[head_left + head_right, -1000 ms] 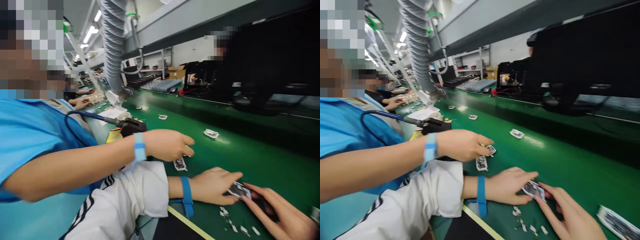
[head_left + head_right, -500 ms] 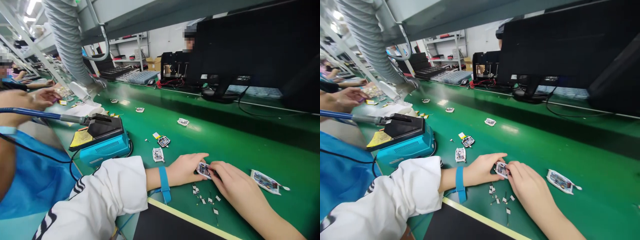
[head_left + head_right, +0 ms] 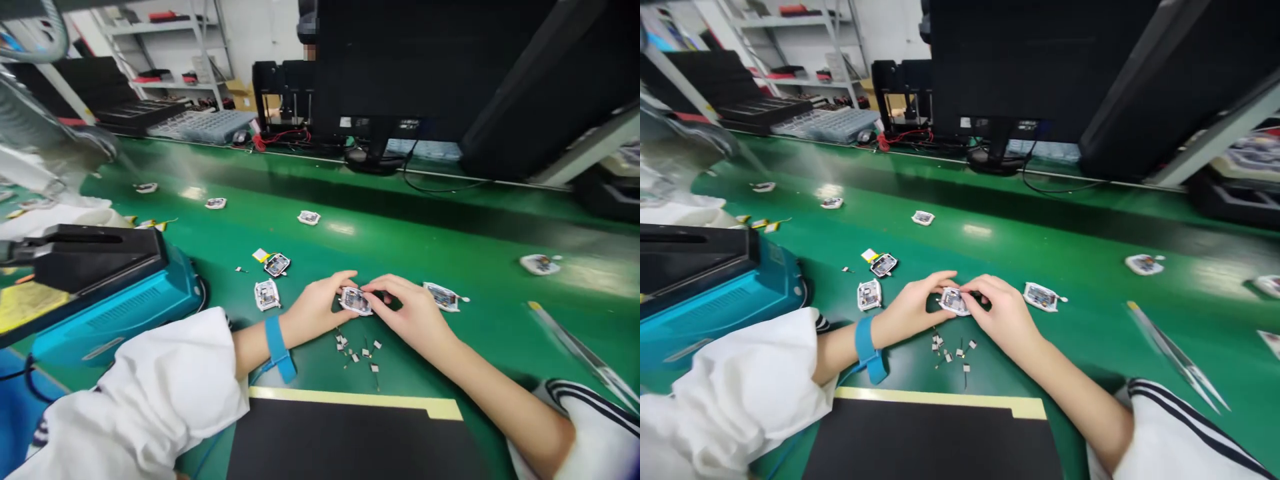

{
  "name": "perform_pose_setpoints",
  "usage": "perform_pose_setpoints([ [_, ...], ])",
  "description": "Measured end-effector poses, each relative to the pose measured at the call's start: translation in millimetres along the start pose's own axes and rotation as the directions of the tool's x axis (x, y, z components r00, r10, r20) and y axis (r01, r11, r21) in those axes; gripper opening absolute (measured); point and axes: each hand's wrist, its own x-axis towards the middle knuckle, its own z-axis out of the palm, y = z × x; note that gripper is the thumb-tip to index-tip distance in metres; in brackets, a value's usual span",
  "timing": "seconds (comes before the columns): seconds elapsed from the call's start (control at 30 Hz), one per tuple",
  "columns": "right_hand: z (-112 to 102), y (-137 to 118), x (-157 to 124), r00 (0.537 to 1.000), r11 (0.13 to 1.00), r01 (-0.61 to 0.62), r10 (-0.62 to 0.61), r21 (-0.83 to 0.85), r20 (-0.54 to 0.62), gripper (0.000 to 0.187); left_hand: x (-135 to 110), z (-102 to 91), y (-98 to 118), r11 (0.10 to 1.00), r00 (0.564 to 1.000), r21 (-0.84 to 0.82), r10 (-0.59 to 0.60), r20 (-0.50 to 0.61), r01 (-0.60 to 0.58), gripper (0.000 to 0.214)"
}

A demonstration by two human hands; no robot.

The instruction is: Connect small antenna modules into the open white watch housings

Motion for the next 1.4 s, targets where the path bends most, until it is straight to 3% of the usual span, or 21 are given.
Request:
perform_pose_setpoints([
  [0.13, -4.8, -1.6, 2.5, 0.974, 0.948, -0.227, 0.223, 0.224, 0.044, 0.013, 1.1, 0.2, -1.8, 0.984, 0.994, 0.157, 0.067, 0.083, -0.079, 0.045],
  [0.3, -4.7, -7.4, 3.4, 0.882, 0.735, -0.469, 0.420, 0.491, 0.214, 0.025, -0.1, -0.7, 5.2, 0.931, 0.991, 0.340, 0.134, 0.029, -0.135, 0.039],
  [0.47, -5.0, -18.7, 0.7, 0.820, 0.513, -0.550, 0.479, 0.659, 0.312, 0.024, 0.0, -3.1, 9.7, 0.894, 0.986, 0.417, 0.148, 0.078, -0.167, 0.026],
  [0.6, -6.5, -24.3, -1.0, 0.810, 0.435, -0.558, 0.472, 0.707, 0.349, 0.022, 0.6, -6.7, 6.7, 0.906, 0.973, 0.359, 0.189, 0.132, -0.225, 0.020],
  [0.77, -5.0, -23.7, -2.2, 0.804, 0.453, -0.566, 0.491, 0.689, 0.337, 0.024, -0.1, -9.2, 1.7, 0.897, 0.949, 0.317, 0.262, 0.176, -0.307, 0.018],
  [0.87, -3.7, -22.3, -3.5, 0.799, 0.509, -0.587, 0.488, 0.629, 0.351, 0.028, -2.1, -8.6, -0.1, 0.903, 0.952, 0.311, 0.254, 0.173, -0.298, 0.003],
  [1.0, -1.8, -20.3, -6.2, 0.822, 0.570, -0.560, 0.471, 0.601, 0.320, 0.028, -4.5, -7.7, 3.1, 0.902, 0.957, 0.318, 0.277, 0.089, -0.291, 0.023],
  [1.17, 5.7, -19.4, -8.8, 0.858, 0.631, -0.497, 0.458, 0.596, 0.231, 0.025, -6.4, -5.7, 11.1, 0.892, 0.919, 0.248, 0.393, -0.016, -0.377, 0.025],
  [1.3, 11.3, -21.3, -10.6, 0.868, 0.670, -0.480, 0.457, 0.567, 0.194, 0.022, -8.7, -2.6, 11.4, 0.873, 0.908, 0.318, 0.412, -0.075, -0.369, 0.012],
  [1.4, 11.4, -19.9, -12.1, 0.872, 0.674, -0.476, 0.446, 0.565, 0.202, 0.023, -9.5, -0.9, 9.5, 0.864, 0.901, 0.344, 0.422, -0.099, -0.368, 0.013],
])
